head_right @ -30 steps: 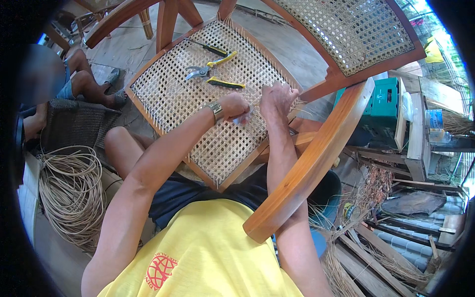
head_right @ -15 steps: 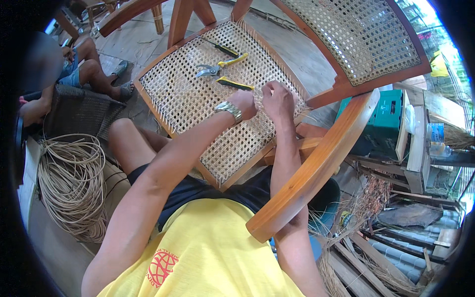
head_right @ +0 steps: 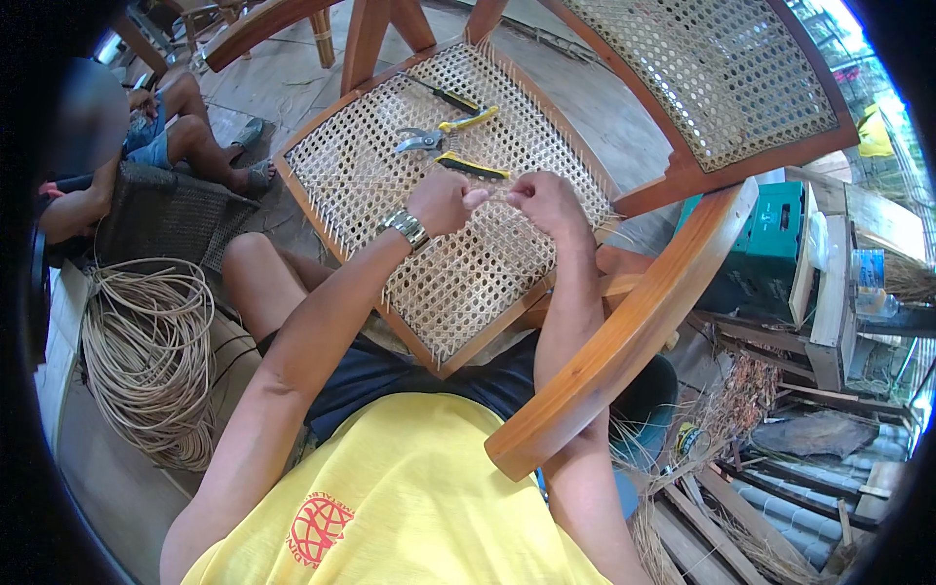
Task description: The person is weaving a rattan or cane seat onto a wooden chair frame.
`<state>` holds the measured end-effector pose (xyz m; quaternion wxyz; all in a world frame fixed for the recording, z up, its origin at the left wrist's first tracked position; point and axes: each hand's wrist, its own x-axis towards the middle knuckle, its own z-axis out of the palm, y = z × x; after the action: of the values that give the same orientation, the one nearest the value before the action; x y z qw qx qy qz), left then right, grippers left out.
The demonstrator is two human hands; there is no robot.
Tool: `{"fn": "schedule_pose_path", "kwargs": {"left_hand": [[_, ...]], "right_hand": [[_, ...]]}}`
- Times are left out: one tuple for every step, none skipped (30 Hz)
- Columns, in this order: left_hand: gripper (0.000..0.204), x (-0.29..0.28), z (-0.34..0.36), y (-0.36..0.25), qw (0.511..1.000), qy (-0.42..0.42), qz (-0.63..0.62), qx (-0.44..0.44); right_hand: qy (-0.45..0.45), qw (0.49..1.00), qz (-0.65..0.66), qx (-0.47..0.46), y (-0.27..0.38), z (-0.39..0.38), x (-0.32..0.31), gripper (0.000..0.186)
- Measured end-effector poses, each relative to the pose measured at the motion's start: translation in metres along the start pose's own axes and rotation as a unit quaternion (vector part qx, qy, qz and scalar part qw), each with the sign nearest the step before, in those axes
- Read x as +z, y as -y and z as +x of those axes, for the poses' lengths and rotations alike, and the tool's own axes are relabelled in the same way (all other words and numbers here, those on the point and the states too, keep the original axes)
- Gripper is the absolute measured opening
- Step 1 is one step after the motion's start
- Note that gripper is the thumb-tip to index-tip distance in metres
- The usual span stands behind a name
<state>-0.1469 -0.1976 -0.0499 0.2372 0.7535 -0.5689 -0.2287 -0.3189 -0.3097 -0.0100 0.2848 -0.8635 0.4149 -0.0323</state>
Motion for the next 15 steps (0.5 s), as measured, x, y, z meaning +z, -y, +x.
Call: {"fn": "schedule_pose_path", "kwargs": {"left_hand": [[0.050,0.007,0.003,0.000,1.000,0.001,0.000,0.004],[0.049,0.013,0.005,-0.001,0.999,0.038,0.003,-0.007],[0.048,0.017,0.006,-0.002,0.997,0.076,0.007,-0.018],[0.046,0.019,0.006,-0.003,0.993,0.116,-0.017,-0.009],[0.046,0.020,0.007,-0.004,0.992,0.124,-0.016,-0.017],[0.043,0.020,0.007,-0.007,0.982,0.170,-0.057,-0.057],[0.040,0.019,0.008,-0.009,0.968,0.215,-0.090,-0.089],[0.040,0.018,0.009,-0.011,0.967,0.216,-0.098,-0.095],[0.035,0.016,0.011,-0.013,0.961,0.240,-0.111,-0.085],[0.031,0.015,0.012,-0.015,0.954,0.262,-0.125,-0.076],[0.031,0.012,0.014,-0.016,0.954,0.262,-0.125,-0.077],[0.028,0.010,0.017,-0.017,0.965,0.249,-0.068,-0.057],[0.025,0.008,0.020,-0.018,0.973,0.230,-0.011,-0.026],[0.025,0.006,0.023,-0.019,0.972,0.234,-0.009,-0.035],[0.025,0.004,0.027,-0.021,0.964,0.260,-0.035,-0.048]], "right_hand": [[-0.003,1.000,0.003,-0.005,-0.001,0.000,0.000,0.017],[-0.007,0.999,-0.024,0.029,-0.002,0.001,0.001,0.019],[-0.008,0.997,-0.046,0.065,-0.003,0.001,0.004,0.022],[-0.012,0.994,-0.078,0.075,-0.005,0.002,0.005,0.021],[-0.012,0.994,-0.077,0.077,-0.007,0.004,0.007,0.021],[-0.008,0.992,-0.092,0.084,-0.009,0.005,0.009,0.021],[-0.011,0.989,-0.110,0.100,-0.010,0.007,0.009,0.021],[-0.005,0.990,-0.107,0.092,-0.012,0.007,0.009,0.021],[-0.009,0.990,-0.106,0.092,-0.013,0.008,0.009,0.020],[-0.012,0.990,-0.104,0.091,-0.014,0.009,0.008,0.020],[-0.011,0.990,-0.104,0.090,-0.015,0.009,0.007,0.020],[0.014,0.989,-0.107,0.099,-0.015,0.009,0.006,0.019],[0.028,0.987,-0.111,0.111,-0.015,0.008,0.005,0.020],[0.037,0.987,-0.110,0.109,-0.014,0.007,0.004,0.020],[0.019,0.987,-0.114,0.113,-0.014,0.007,0.004,0.020]]}}
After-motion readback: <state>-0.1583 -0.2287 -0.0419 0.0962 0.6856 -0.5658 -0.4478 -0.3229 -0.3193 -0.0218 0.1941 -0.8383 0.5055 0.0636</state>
